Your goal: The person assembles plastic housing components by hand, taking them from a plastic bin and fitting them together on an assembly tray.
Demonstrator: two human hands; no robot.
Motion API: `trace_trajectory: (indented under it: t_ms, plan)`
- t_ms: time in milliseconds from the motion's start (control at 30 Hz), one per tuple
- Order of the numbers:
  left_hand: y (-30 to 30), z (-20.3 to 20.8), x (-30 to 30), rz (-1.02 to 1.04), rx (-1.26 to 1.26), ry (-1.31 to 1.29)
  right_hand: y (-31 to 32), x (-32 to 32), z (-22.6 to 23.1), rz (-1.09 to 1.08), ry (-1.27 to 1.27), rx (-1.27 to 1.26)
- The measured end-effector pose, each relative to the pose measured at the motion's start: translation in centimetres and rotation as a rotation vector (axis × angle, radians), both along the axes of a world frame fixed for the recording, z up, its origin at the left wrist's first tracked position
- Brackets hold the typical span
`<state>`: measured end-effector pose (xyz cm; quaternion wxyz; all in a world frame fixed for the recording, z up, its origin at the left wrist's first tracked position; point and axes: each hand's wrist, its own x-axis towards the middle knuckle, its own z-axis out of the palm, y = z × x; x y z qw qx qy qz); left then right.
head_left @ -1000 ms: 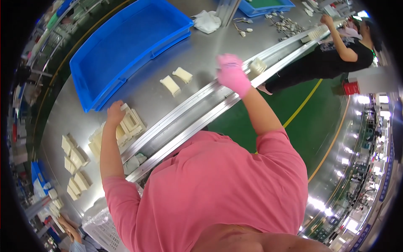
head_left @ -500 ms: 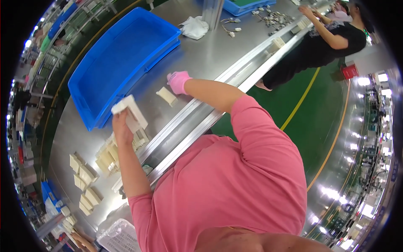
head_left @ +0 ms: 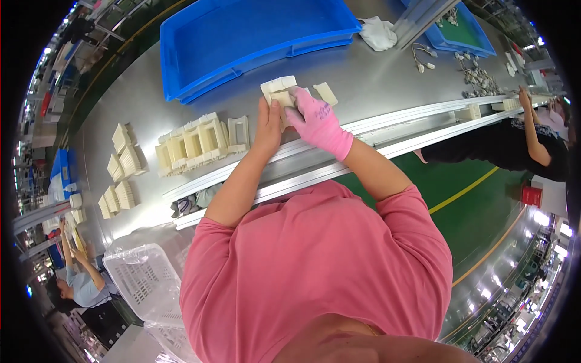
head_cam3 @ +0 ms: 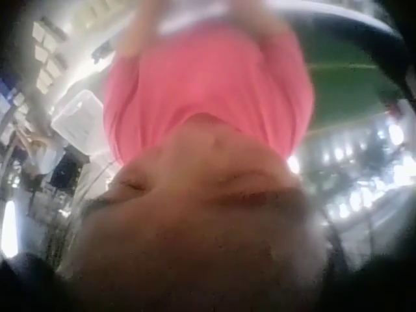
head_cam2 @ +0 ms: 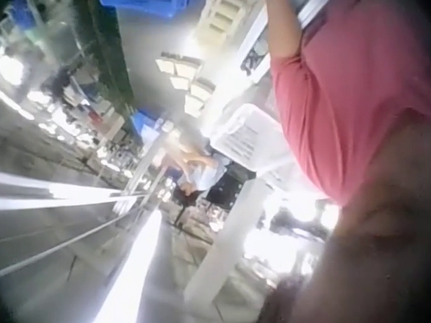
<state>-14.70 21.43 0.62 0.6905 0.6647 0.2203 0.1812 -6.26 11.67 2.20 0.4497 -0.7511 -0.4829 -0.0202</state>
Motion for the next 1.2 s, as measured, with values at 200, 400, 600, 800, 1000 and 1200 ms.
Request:
trace_trajectory:
  t_ms: [200,400,600,800,1000,1200]
  plan:
    - [0.6,-0.5,-0.1,-0.028,0.004,-0.212,-0.2,-0.7,1.4,0.06,0.095,0.065]
    - [0.5,0.2,-0.1,-0.084,-0.219,-0.223,-0.3,-0.8,1.9,0.069,0.04,0.035]
    - [0.3,0.6,0.0,-0.078,-0.134,-0.243,-0.5,-0.7,1.4,0.041,0.028,0.119]
    - [0.9,-0.3,0.1,-0.105,-0.015,-0.227,-0.7,-0.8,1.8,0.04,0.013,0.126]
    - [0.1,0.3,-0.6,-0.18,-0.342,-0.141,-1.7,-0.3,4.6,0.282,0.482,-0.101]
    - [-0.2,2.2,-0.6,-0.303,-0.552,-0.068,-2.7,1.6,5.1,0.094,0.008,0.122]
